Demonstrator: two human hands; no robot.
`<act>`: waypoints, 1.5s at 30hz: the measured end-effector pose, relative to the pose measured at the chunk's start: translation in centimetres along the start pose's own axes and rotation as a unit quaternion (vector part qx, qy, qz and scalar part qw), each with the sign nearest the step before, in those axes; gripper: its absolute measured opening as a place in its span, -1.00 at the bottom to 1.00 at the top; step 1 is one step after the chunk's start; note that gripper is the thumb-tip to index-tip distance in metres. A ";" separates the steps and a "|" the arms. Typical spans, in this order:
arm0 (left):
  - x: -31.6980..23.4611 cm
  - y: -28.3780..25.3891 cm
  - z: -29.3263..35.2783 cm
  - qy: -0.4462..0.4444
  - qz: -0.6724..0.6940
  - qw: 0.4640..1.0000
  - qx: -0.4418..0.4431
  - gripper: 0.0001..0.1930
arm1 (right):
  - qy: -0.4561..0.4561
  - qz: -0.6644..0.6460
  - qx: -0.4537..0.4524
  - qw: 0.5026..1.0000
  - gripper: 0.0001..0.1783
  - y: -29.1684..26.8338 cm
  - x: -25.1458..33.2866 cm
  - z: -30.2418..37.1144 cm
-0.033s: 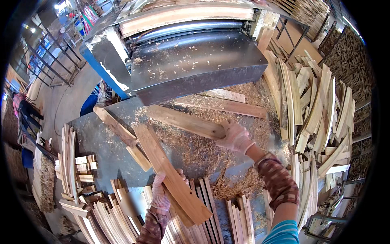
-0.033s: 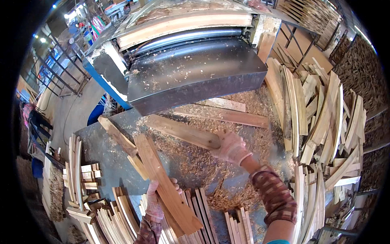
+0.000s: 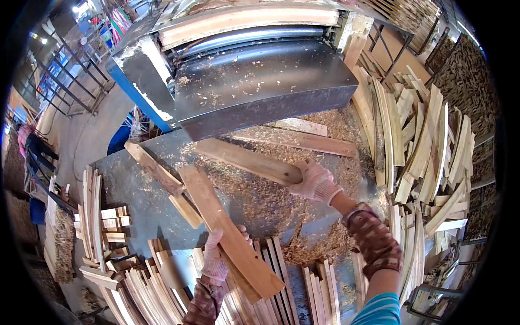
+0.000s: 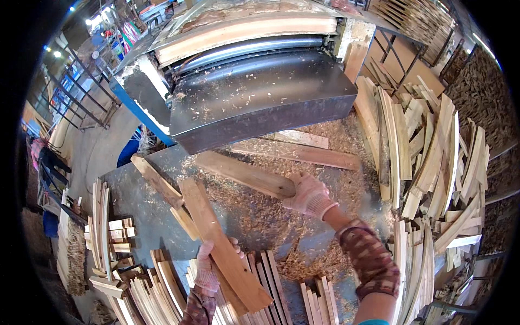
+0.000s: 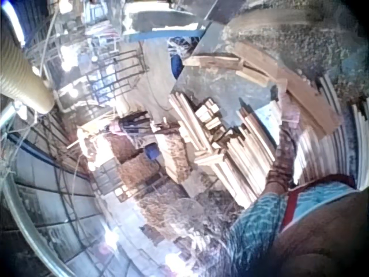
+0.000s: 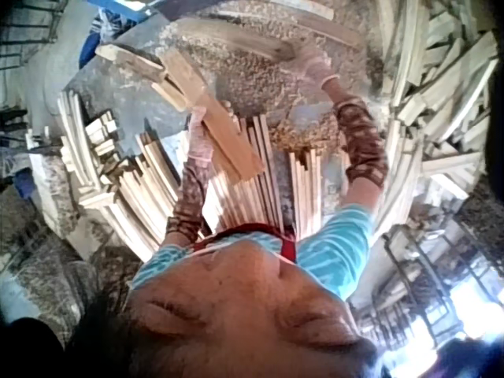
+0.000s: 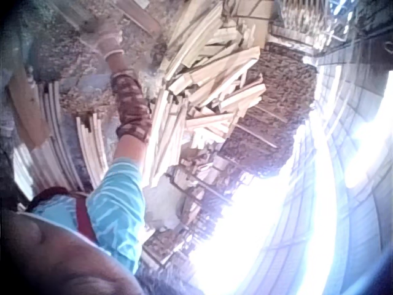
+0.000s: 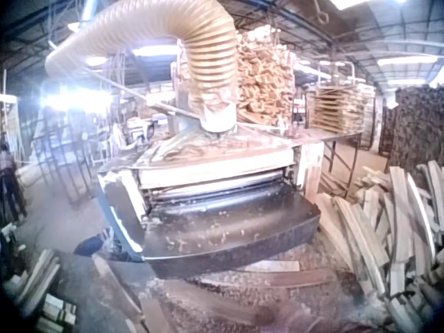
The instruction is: The person repeatedly picks up thin wooden planks from a pile on a workbench, aligns them, and stacks them into a neat bundle. They then lift the bundle and carry it across the workshop to a storage rack, placing it on top of other stacked planks.
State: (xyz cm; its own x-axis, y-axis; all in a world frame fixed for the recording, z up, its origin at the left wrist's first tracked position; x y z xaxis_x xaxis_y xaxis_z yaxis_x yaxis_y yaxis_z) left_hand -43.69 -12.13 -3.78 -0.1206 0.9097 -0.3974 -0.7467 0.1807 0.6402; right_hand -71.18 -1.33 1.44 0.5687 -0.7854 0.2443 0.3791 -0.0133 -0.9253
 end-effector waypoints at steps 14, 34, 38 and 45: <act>1.1 -1.5 -0.5 0.022 -0.068 0.993 -0.092 -0.50 | -0.198 -0.041 0.193 0.960 0.02 6.6 10.6 14.0; 1.0 -7.3 -0.7 -0.007 -0.094 0.984 -0.148 -0.62 | 0.069 0.089 -0.093 0.989 -0.28 3.2 -10.4 -4.4; 0.9 -7.1 -0.6 -0.011 -0.100 0.985 -0.143 -0.65 | 0.047 0.064 -0.153 0.985 -0.29 0.4 -5.2 3.5; -1.0 -3.9 2.8 0.003 -0.214 0.960 -0.178 -0.46 | 0.172 -0.373 0.011 0.912 -0.43 3.2 -5.0 14.4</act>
Point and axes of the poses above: each hand's wrist, its own z-axis away from the middle knuckle, its own y-axis out of the palm, x = y × z, the point moved 10 cm from there along -z, towards the middle knuckle, and after that the axes turned 11 degrees about -x, right-handed, at the moved point
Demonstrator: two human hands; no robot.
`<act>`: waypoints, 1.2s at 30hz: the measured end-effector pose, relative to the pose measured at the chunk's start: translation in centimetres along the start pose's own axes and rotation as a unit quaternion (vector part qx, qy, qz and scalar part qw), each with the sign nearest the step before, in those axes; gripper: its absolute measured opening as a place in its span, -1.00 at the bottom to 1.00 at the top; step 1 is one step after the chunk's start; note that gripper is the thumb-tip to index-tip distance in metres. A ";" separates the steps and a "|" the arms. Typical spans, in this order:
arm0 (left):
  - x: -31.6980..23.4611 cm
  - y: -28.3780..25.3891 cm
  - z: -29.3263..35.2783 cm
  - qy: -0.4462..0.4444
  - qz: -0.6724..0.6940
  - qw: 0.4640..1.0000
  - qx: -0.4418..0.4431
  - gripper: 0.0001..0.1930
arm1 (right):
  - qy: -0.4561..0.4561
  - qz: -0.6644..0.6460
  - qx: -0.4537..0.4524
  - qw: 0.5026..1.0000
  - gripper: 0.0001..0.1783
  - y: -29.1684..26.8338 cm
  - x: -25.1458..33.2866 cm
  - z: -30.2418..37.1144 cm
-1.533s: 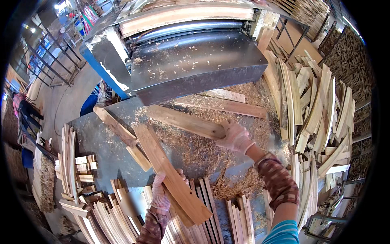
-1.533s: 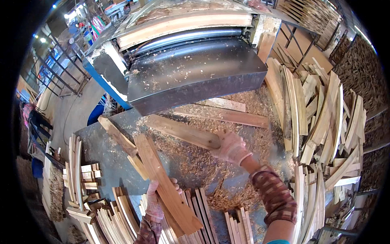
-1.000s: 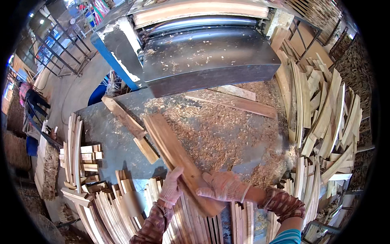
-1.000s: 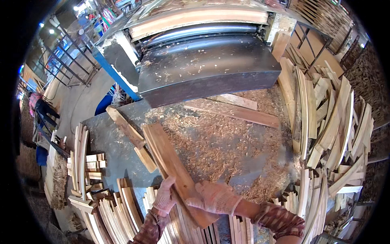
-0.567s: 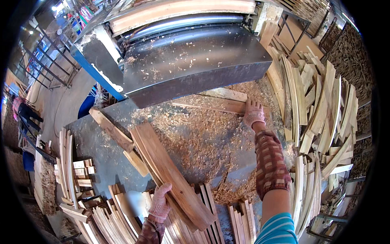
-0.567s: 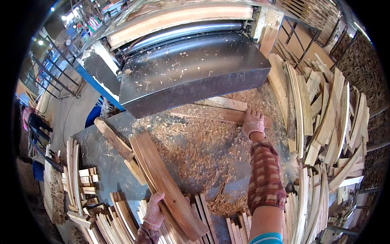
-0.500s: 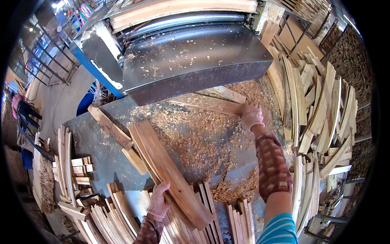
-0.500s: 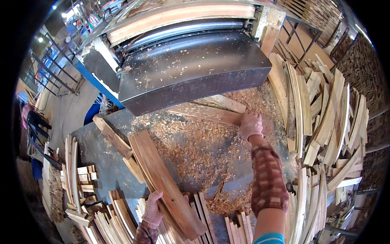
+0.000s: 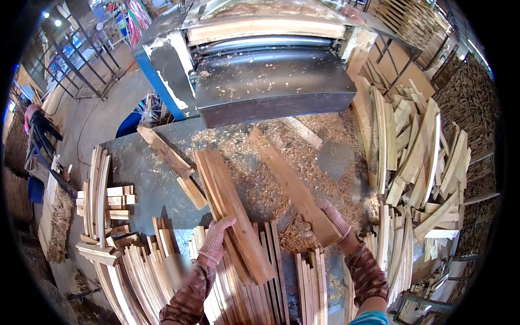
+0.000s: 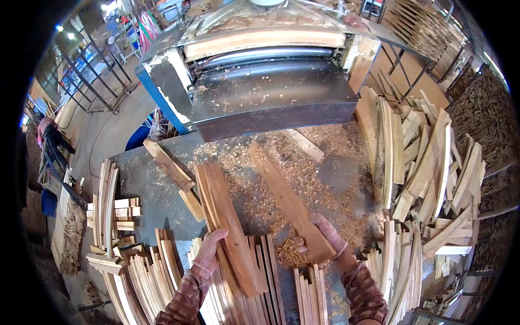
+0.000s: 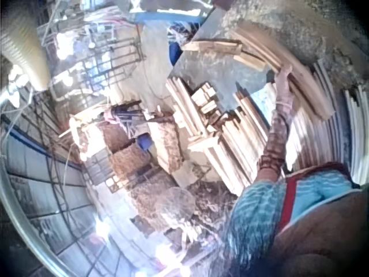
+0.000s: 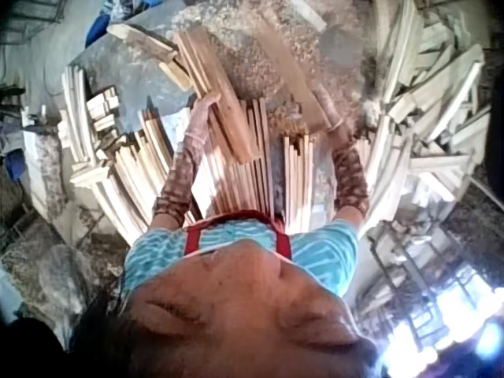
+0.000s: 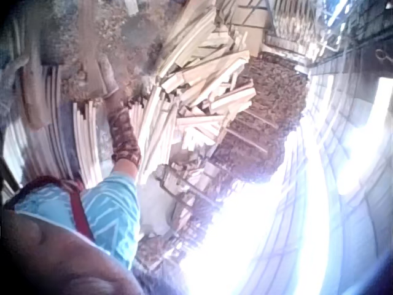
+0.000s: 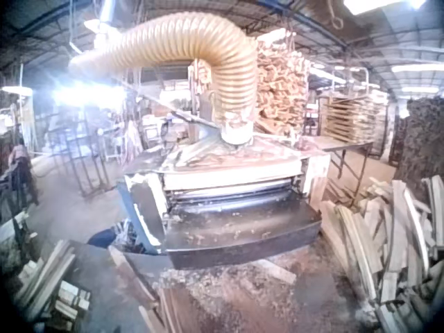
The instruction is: The person repeatedly picks up thin wooden planks from a pile on a workbench, aligns them, and stacks them into a neat bundle. They then lift the bundle and carry it across the workshop to a storage rack, placing it on top of other stacked planks.
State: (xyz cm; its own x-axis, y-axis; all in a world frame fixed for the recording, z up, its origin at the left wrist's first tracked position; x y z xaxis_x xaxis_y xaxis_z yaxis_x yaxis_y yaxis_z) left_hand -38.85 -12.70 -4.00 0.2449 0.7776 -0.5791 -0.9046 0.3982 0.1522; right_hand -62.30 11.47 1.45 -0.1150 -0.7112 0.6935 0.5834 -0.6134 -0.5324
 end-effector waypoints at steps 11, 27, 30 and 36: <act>5.0 -8.7 7.9 0.045 -0.078 0.995 0.045 -0.46 | 0.060 -0.424 0.201 0.881 -0.30 7.3 -3.0 17.1; 10.1 -17.1 10.4 0.040 -0.075 0.981 0.176 -0.28 | 0.037 -0.376 0.086 0.922 -0.22 19.9 -12.3 28.3; 11.2 -19.8 9.4 -0.004 -0.004 0.988 0.156 -0.26 | 0.033 -0.368 0.097 0.924 -0.22 20.0 -9.8 29.5; 9.9 -17.5 12.2 0.088 -0.032 0.990 0.101 -0.15 | -0.036 -0.268 0.102 0.957 -0.21 20.7 -3.6 31.2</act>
Point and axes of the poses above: each hand's wrist, its own z-axis away from the middle knuckle, its own y-axis out of the palm, x = y × z, the point moved 10 cm from there along -z, towards the middle knuckle, and after that the axes turned 11 degrees about -x, right-handed, at the moved point
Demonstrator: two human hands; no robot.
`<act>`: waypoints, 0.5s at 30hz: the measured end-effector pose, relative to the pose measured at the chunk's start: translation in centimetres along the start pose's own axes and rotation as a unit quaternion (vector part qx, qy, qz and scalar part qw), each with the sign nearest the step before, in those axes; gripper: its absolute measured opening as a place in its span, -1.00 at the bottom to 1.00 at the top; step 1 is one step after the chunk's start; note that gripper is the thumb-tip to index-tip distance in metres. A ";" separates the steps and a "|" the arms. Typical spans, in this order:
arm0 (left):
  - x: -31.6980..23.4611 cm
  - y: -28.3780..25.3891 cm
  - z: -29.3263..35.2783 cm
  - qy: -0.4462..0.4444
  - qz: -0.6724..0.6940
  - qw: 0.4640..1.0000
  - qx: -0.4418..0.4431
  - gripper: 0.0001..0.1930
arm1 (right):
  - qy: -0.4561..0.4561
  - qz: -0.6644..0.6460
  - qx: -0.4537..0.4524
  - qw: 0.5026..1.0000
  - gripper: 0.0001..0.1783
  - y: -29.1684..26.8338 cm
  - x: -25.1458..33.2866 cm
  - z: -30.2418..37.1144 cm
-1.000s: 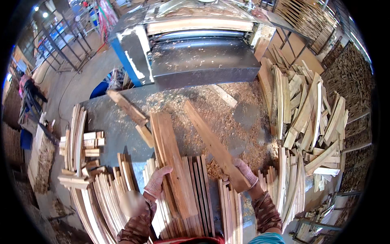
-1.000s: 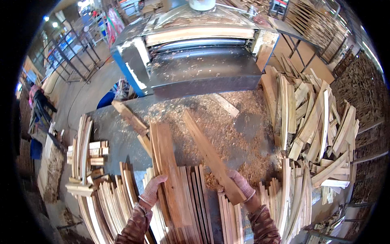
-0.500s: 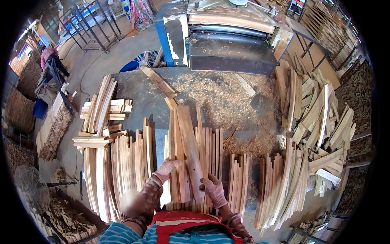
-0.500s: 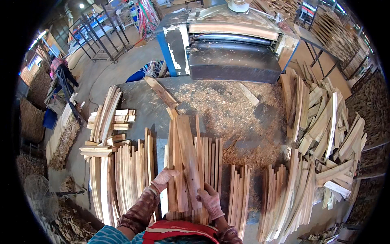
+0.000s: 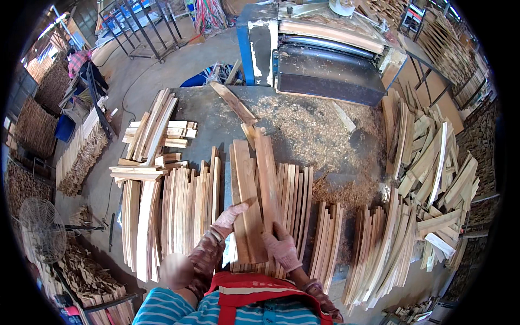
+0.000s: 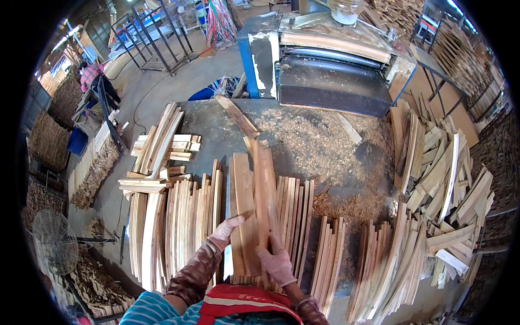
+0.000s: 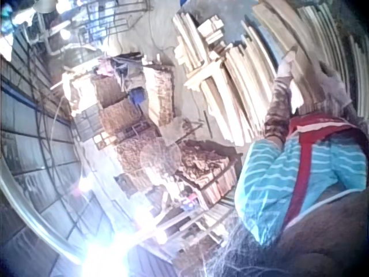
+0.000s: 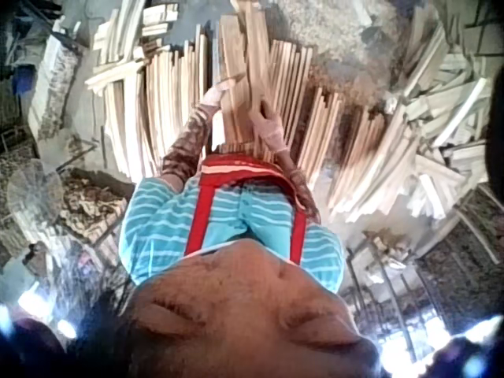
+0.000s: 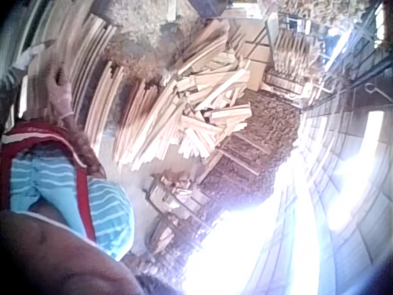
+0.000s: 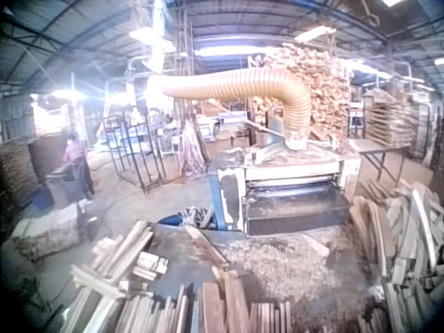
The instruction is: The person repeatedly picks up thin wooden planks from a pile on a workbench, aligns them, and stacks them into a neat bundle. They then lift the bundle and carry it across the workshop to a storage rack, placing it on top of other stacked planks.
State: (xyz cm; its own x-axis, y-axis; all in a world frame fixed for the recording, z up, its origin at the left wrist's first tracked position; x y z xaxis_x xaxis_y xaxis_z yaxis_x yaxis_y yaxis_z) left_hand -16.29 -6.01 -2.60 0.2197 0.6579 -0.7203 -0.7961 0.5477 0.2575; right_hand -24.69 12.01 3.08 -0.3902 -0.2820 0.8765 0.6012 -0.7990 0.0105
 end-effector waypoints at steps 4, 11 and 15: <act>0.9 -0.3 1.0 -0.004 -0.014 0.998 -0.067 -0.09 | -0.084 0.440 0.004 0.894 0.01 3.0 3.2 0.4; 1.1 -0.3 0.5 -0.044 0.122 0.991 0.017 -0.25 | -0.080 0.168 -0.004 0.983 0.06 -0.1 -0.9 -1.9; -0.9 -1.6 0.7 0.011 0.029 0.999 -0.014 -0.31 | -0.134 0.209 -0.016 0.969 0.07 -0.9 -0.1 -1.1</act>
Point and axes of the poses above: each hand's wrist, its own z-axis away from the middle knuckle, its own y-axis out of the palm, x = y × z, the point moved 10 cm from there along -z, towards the middle knuckle, and after that the axes turned 11 degrees about -x, right-handed, at the moved point
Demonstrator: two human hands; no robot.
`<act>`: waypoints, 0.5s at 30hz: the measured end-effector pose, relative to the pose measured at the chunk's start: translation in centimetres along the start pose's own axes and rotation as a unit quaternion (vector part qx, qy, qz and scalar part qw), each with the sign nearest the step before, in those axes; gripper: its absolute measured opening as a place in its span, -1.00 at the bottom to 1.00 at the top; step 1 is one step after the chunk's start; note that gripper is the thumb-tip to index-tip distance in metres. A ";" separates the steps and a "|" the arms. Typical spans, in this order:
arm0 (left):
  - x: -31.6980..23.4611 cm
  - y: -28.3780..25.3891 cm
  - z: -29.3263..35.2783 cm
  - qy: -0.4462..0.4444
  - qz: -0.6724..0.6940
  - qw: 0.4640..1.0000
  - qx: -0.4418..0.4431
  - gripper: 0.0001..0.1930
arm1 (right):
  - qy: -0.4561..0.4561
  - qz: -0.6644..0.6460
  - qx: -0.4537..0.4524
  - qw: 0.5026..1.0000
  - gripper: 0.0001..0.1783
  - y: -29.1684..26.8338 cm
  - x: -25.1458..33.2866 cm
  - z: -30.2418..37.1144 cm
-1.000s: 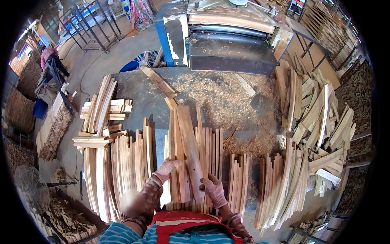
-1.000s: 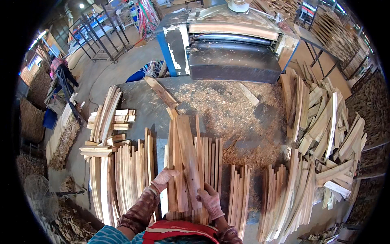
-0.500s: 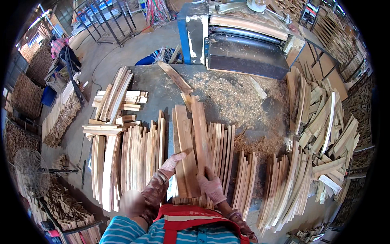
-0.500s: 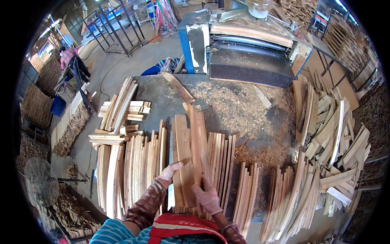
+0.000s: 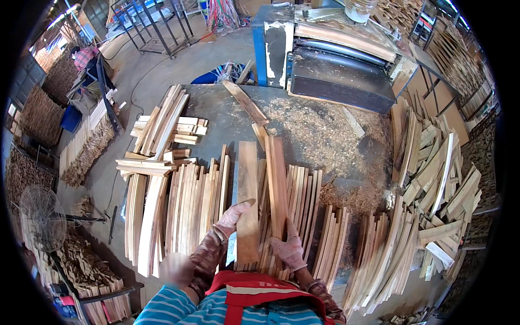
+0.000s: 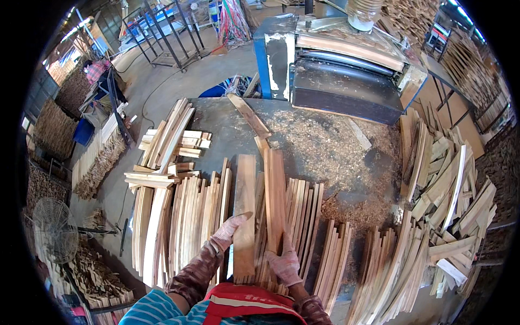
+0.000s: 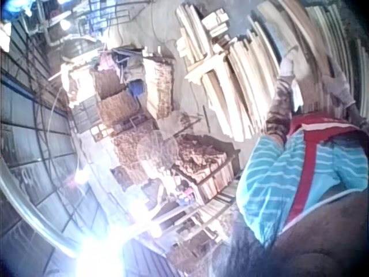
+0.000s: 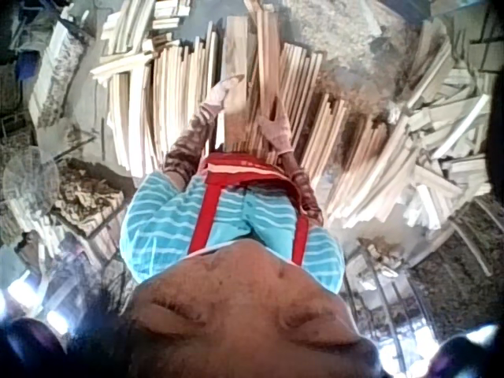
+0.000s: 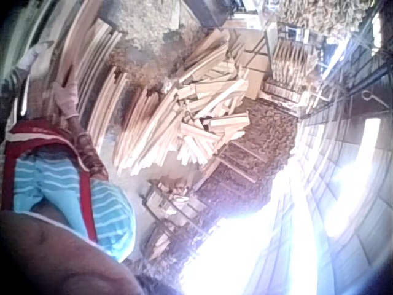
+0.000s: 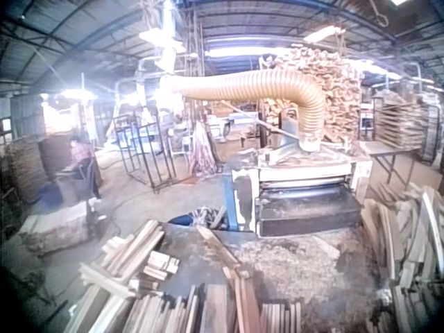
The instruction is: The person repeatedly picks up thin wooden planks from a pile on a workbench, aligns them, and stacks them into a neat bundle. They then lift the bundle and carry it across the workshop to a storage rack, placing it on top of other stacked planks.
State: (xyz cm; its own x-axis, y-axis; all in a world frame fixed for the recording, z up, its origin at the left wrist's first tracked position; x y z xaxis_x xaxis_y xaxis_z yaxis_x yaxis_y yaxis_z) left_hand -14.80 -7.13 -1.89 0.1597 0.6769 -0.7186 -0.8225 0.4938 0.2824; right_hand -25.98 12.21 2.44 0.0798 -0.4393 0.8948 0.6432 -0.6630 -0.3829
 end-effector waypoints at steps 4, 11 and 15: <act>1.2 -3.4 -2.2 0.054 -0.017 0.998 -0.034 -0.37 | -0.052 0.021 -0.004 0.998 0.10 2.8 -0.1 0.9; 2.5 -4.9 -2.1 0.015 0.084 0.988 -0.129 -0.61 | 0.048 0.105 0.083 0.990 0.11 4.8 1.0 3.2; 1.8 -4.3 -1.4 -0.001 0.064 0.989 -0.136 -0.59 | 0.020 0.105 0.051 0.993 0.07 3.8 3.2 2.1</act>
State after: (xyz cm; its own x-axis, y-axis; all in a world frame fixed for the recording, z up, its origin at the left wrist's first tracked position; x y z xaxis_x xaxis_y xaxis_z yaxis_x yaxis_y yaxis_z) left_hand -11.72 -8.76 -5.28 0.0456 0.7261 -0.6861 -0.9526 0.2384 0.1890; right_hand -21.73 9.57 4.30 0.1916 -0.5869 0.7867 0.6895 -0.4899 -0.5334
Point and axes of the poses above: each hand's wrist, its own z-axis away from the middle knuckle, its own y-axis out of the palm, x = y × z, the point moved 10 cm from there along -z, towards the middle knuckle, and after that the axes turned 11 degrees about -x, right-handed, at the moved point
